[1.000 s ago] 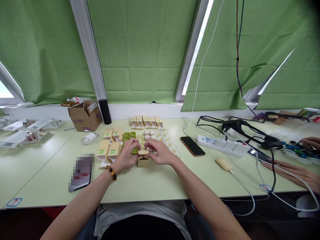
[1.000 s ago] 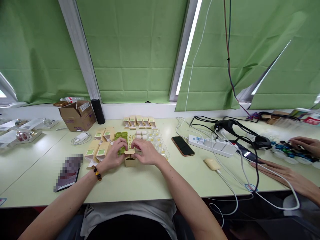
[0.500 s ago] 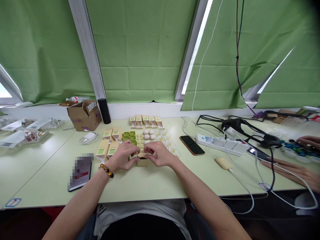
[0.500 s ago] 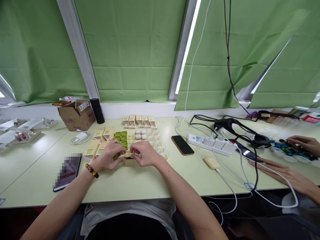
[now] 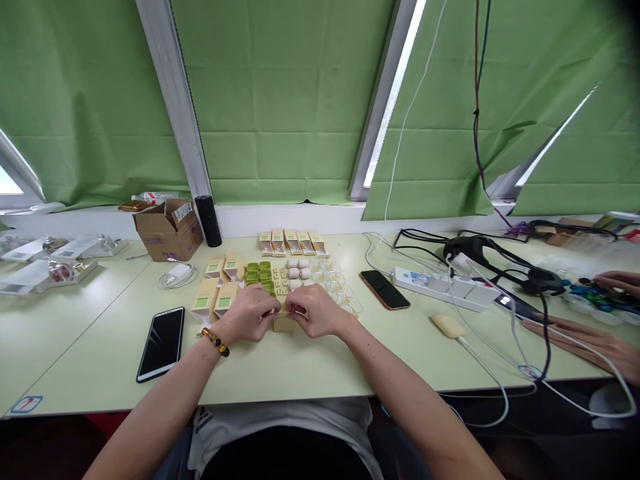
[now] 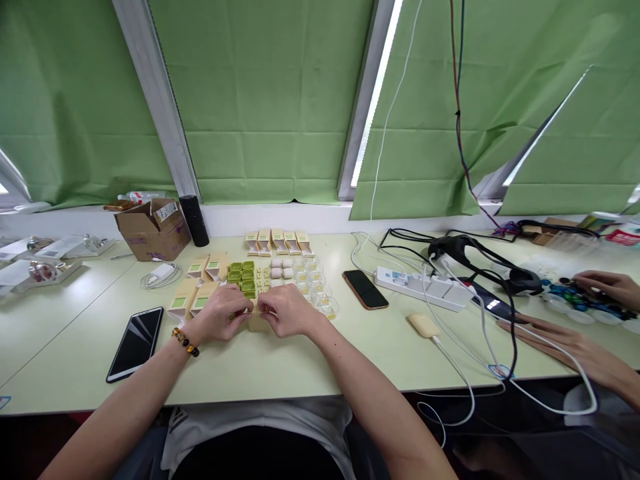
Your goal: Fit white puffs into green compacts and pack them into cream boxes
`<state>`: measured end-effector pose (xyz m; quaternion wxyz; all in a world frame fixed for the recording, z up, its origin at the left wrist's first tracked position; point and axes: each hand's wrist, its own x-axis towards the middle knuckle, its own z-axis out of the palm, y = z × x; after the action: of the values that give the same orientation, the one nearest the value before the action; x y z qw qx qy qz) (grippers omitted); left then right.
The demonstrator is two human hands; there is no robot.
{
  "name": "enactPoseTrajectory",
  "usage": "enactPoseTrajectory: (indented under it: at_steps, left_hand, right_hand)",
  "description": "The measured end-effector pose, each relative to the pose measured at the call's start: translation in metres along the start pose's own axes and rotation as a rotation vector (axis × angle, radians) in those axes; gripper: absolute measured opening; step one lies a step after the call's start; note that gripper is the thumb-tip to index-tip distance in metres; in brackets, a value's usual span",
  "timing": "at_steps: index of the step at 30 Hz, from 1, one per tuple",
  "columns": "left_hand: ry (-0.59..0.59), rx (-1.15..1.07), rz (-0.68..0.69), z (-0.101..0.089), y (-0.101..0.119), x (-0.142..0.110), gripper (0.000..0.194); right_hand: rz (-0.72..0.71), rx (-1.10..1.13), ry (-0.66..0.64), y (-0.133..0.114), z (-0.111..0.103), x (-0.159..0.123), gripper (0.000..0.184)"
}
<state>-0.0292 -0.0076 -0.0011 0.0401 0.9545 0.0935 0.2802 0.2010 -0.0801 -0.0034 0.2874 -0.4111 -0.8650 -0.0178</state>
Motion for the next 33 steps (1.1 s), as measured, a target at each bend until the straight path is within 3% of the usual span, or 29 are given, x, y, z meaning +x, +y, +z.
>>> enactPoseTrajectory:
  at_steps: [9,15,18,21,24,29,33]
  left_hand:
    - [0.004,-0.027,0.015,0.002,-0.002,-0.001,0.013]
    - [-0.003,-0.062,0.025,0.002,0.000,-0.001,0.020]
    - [0.033,-0.006,-0.032,0.005,-0.003,-0.002,0.021]
    - [0.115,0.090,-0.172,0.010,-0.009,-0.004,0.024]
    - [0.111,0.164,-0.276,0.016,-0.015,-0.006,0.034]
    - [0.084,0.142,-0.277,0.015,-0.012,-0.005,0.022]
    - [0.092,0.156,-0.306,0.013,-0.008,-0.003,0.026]
  right_hand:
    - [-0.001,0.075,-0.012,0.001,-0.004,0.000,0.012]
    - [0.067,0.155,-0.101,0.001,-0.014,0.002,0.017]
    - [0.154,0.142,-0.136,-0.001,-0.019,0.003,0.009]
    - [0.213,0.076,-0.179,-0.002,-0.021,0.004,0.023]
    - [0.231,0.006,-0.225,-0.001,-0.019,0.003,0.029]
    - [0.309,-0.069,-0.240,0.005,-0.022,0.003,0.022]
    - [0.338,0.016,-0.287,0.005,-0.029,0.004,0.023]
